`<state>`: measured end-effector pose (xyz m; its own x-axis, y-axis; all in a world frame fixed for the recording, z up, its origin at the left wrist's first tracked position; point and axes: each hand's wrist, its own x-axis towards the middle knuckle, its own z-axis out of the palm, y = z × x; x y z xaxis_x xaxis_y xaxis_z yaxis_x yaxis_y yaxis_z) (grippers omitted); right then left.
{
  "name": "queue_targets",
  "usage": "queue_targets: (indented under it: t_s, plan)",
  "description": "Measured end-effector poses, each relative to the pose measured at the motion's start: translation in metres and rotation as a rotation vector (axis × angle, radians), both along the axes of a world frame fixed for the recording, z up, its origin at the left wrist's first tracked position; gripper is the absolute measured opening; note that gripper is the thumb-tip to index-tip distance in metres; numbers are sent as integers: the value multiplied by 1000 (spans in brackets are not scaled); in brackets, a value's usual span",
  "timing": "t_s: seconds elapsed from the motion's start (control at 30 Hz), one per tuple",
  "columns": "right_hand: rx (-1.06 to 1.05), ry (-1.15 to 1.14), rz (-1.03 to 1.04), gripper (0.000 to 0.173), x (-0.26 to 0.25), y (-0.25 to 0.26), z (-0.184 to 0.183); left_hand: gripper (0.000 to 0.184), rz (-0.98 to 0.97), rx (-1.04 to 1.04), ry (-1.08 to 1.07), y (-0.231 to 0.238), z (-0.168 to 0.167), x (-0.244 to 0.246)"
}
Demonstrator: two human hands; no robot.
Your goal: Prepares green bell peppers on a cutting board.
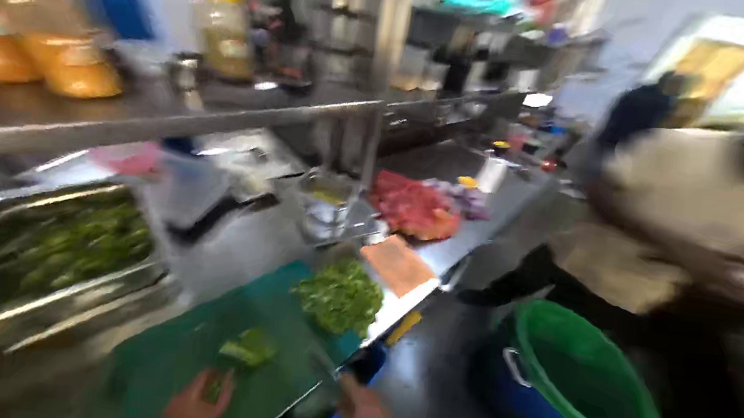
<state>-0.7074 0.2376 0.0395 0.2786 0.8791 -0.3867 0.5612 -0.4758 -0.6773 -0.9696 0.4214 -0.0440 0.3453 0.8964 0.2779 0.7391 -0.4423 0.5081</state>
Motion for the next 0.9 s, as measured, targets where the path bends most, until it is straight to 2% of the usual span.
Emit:
queue_targets:
  t_s: [0.07, 0.13, 0.23, 0.3, 0.37, 0.47, 0.53, 0.57, 0.63, 0.7, 0.73, 0.83, 0.9]
  plan:
    - [-34, 12, 1, 49, 0, 3, -1, 33, 106, -2, -181, 6, 15, -5]
    - [-27, 14, -8, 51, 1, 8, -3, 27, 197, -8, -324, 32, 48, -13]
    - [-32, 31, 8, 47, 0, 9, -4, 25, 260, 105, -468, 93, 110, -29]
    - [-25, 31, 38, 46, -2, 13, -5, 32, 301, 148, -525, 146, 156, -44]
    - [-28, 30, 66, 46, -6, 18, -5, 43, 343, 108, -472, 197, 191, -61]
    - [-9, 35, 73, 42, -13, 27, -4, 60, 427, 165, -171, 244, 208, -81]
    - [6, 70, 44, 37, -15, 26, -4, 54, 384, 291, -50, 235, 204, -76]
    - [10, 93, 19, 37, -15, 24, -5, 47, 291, 323, -35, 214, 197, -66]
    - [22, 149, -34, 39, -14, 19, -7, 36, -37, 180, -35, 158, 167, -41]
    - [25, 187, -88, 40, -13, 14, -8, 34, -371, -18, 73, 110, 113, -21]
    - [25, 193, -109, 39, -12, 11, -9, 34, -461, -70, 124, 94, 85, -13]
    - [-1, 187, -126, 37, -10, 5, -10, 30, -513, -147, 147, 70, 24, -5]
    - [-27, 115, -84, 35, -12, 5, -9, 22, -471, -129, 110, 62, 11, -8]
